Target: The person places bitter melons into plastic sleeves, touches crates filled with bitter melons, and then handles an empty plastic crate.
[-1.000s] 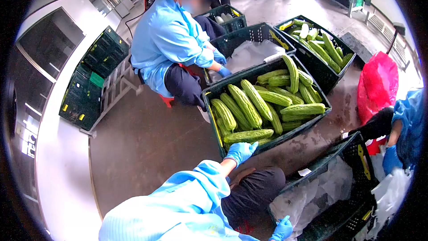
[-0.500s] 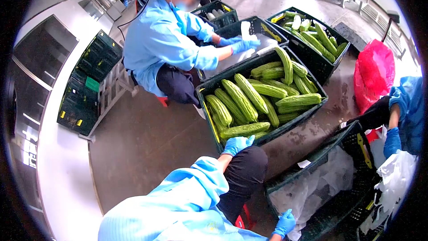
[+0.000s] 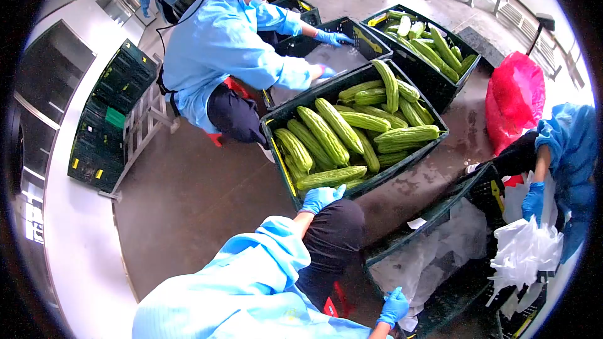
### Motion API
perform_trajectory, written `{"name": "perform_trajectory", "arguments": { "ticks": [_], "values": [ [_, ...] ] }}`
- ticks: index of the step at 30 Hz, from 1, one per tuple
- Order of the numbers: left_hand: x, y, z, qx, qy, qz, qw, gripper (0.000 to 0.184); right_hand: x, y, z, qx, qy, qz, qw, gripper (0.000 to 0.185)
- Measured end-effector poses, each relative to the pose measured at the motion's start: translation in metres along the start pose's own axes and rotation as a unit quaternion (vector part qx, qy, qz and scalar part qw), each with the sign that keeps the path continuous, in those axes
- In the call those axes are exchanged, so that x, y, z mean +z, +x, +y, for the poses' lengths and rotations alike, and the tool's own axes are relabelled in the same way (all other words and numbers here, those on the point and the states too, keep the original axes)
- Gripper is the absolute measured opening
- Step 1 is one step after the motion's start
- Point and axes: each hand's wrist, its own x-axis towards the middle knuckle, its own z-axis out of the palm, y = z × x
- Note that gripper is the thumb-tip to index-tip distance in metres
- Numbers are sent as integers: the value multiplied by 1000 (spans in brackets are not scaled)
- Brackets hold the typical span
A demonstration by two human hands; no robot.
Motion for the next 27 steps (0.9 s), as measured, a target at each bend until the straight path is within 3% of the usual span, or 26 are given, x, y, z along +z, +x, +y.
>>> {"name": "perform_trajectory", "arguments": {
  "ticks": [6, 16, 27],
  "values": [
    [-5, -3, 4, -17, 24, -28, 999, 75, -1, -3, -3, -38, -21, 19, 999, 52],
    [-5, -2, 3, -20, 3, -29, 999, 76, 2, 0, 1, -1, 15, -6, 1000, 54],
    [-1, -6, 3, 2, 13, 31, 999, 73, -1, -3, -3, -21, 7, 0, 1000, 54]
  ]
}}
